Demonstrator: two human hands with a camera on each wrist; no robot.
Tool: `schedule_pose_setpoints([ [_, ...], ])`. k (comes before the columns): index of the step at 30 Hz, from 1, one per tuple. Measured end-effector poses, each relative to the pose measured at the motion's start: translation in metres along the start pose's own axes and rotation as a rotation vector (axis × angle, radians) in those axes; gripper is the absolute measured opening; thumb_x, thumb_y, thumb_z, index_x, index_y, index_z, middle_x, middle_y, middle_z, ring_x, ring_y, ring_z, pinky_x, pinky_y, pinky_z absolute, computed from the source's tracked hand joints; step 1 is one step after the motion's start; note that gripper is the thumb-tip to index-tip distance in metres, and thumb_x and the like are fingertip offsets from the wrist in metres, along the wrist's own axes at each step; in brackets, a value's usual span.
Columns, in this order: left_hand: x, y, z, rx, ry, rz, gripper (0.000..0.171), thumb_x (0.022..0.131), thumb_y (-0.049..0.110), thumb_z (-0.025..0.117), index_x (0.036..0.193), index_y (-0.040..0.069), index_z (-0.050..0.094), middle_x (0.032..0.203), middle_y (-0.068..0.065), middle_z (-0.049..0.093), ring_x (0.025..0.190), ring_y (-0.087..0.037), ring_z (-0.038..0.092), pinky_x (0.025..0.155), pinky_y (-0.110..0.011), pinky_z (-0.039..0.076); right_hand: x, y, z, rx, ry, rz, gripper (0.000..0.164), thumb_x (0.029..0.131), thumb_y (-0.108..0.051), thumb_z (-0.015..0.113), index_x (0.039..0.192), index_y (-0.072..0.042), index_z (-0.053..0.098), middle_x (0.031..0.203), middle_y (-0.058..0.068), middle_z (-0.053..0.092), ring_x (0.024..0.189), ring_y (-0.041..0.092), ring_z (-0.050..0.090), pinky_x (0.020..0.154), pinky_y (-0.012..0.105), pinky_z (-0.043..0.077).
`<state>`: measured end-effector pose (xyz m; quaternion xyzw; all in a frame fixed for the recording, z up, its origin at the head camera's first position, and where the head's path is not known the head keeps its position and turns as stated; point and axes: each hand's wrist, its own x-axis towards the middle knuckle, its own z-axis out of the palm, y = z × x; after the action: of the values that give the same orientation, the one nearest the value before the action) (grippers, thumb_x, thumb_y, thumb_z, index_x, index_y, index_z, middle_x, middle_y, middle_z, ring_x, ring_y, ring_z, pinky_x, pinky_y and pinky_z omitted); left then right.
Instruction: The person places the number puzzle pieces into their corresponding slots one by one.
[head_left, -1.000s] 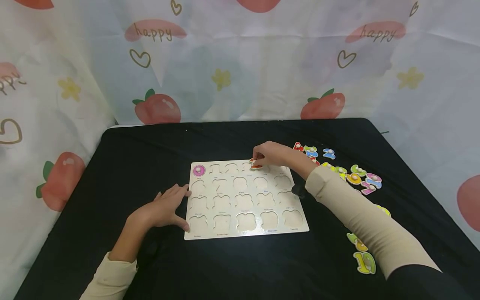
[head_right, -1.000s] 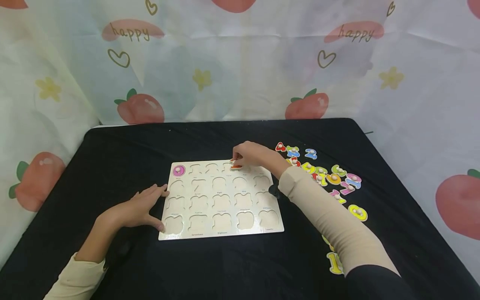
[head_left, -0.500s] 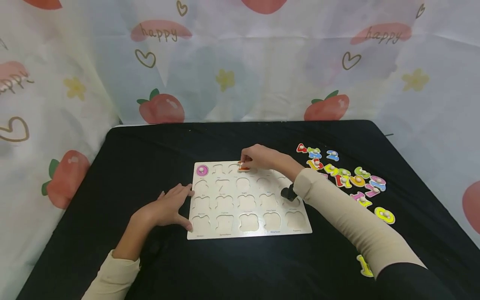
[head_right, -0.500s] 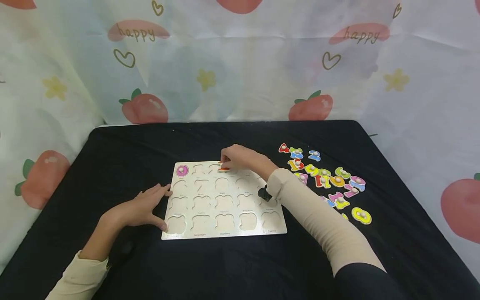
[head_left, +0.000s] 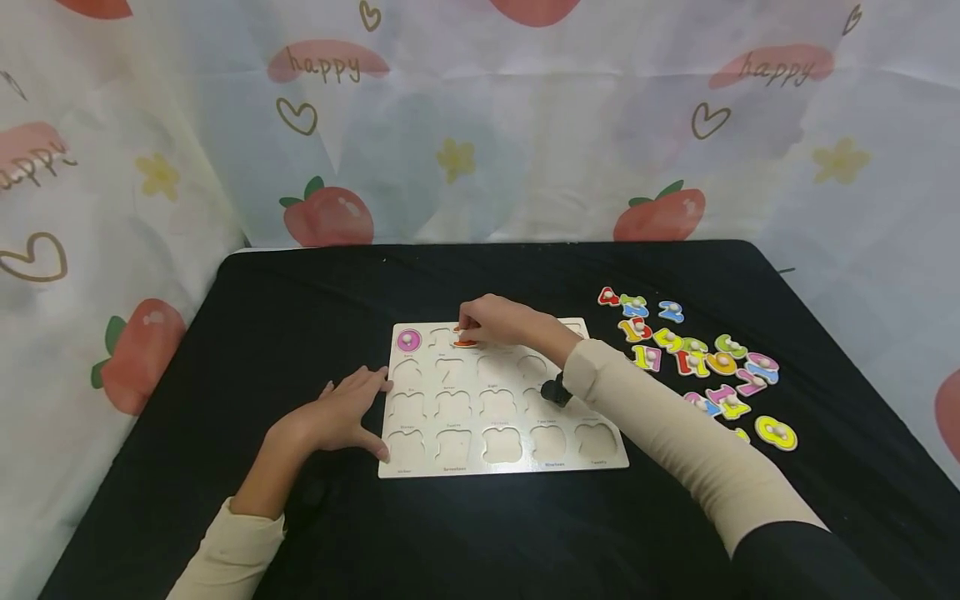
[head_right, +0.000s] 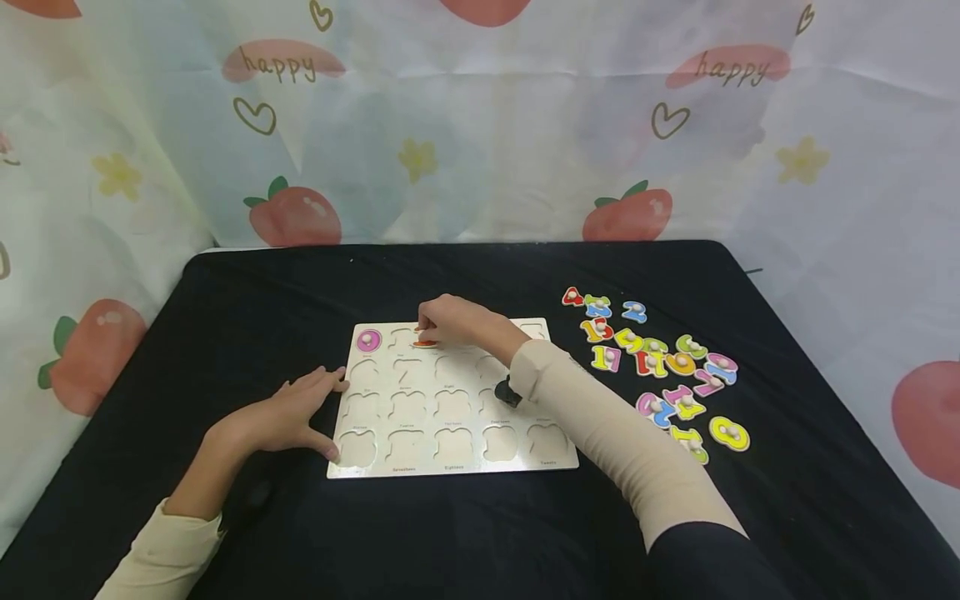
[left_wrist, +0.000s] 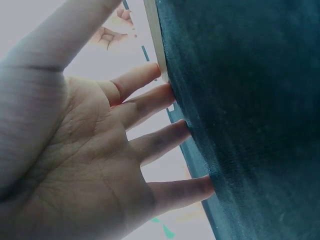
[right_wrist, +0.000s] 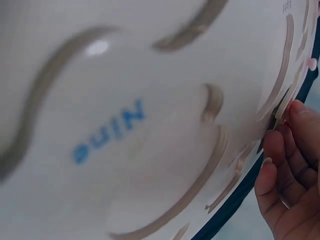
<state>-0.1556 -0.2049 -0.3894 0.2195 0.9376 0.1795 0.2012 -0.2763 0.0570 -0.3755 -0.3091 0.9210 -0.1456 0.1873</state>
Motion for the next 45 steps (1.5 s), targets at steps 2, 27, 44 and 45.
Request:
schedule_pose_setpoints([
  [2,0.001,0.000,0.000,-0.003,-0.004,-0.003,0.098,0.062,0.039,0.086,0.140,0.004,0.037,0.150,-0.020,0.023,0.138,-0.039,0.012,0.100,-0.066,0.012,0.002,-0.003,0.000,-0.008,0.005,-0.003,0.014,0.093,-0.021,0.062,0.100,-0.009,0.064,0.087,-0.002,0.063,0.076,0.012,0.056,0.072,0.024,0.046],
  [27,0.001,0.000,-0.002,-0.005,-0.012,0.015,0.100,0.061,0.045,0.085,0.138,0.004,0.036,0.148,-0.021,0.025,0.137,-0.040,0.015,0.098,-0.068,0.014,0.022,-0.020,0.013,-0.034,0.061,-0.048,0.015,0.091,-0.025,0.065,0.098,-0.012,0.066,0.084,-0.006,0.062,0.072,0.010,0.054,0.067,0.020,0.043],
  [44,-0.001,0.006,-0.001,-0.027,-0.015,0.000,0.098,0.061,0.041,0.087,0.136,0.003,0.037,0.147,-0.023,0.027,0.137,-0.041,0.015,0.099,-0.067,0.013,-0.018,0.015,-0.024,-0.161,0.036,-0.024,0.021,0.094,-0.026,0.060,0.108,-0.011,0.065,0.090,0.000,0.062,0.075,0.013,0.057,0.073,0.029,0.046],
  [45,-0.001,0.006,-0.001,-0.028,-0.014,0.001,0.098,0.061,0.041,0.087,0.136,0.003,0.037,0.147,-0.023,0.027,0.136,-0.041,0.015,0.099,-0.068,0.012,-0.023,0.021,-0.027,-0.160,0.044,-0.016,0.021,0.094,-0.025,0.060,0.108,-0.010,0.065,0.090,0.001,0.062,0.075,0.013,0.057,0.073,0.030,0.046],
])
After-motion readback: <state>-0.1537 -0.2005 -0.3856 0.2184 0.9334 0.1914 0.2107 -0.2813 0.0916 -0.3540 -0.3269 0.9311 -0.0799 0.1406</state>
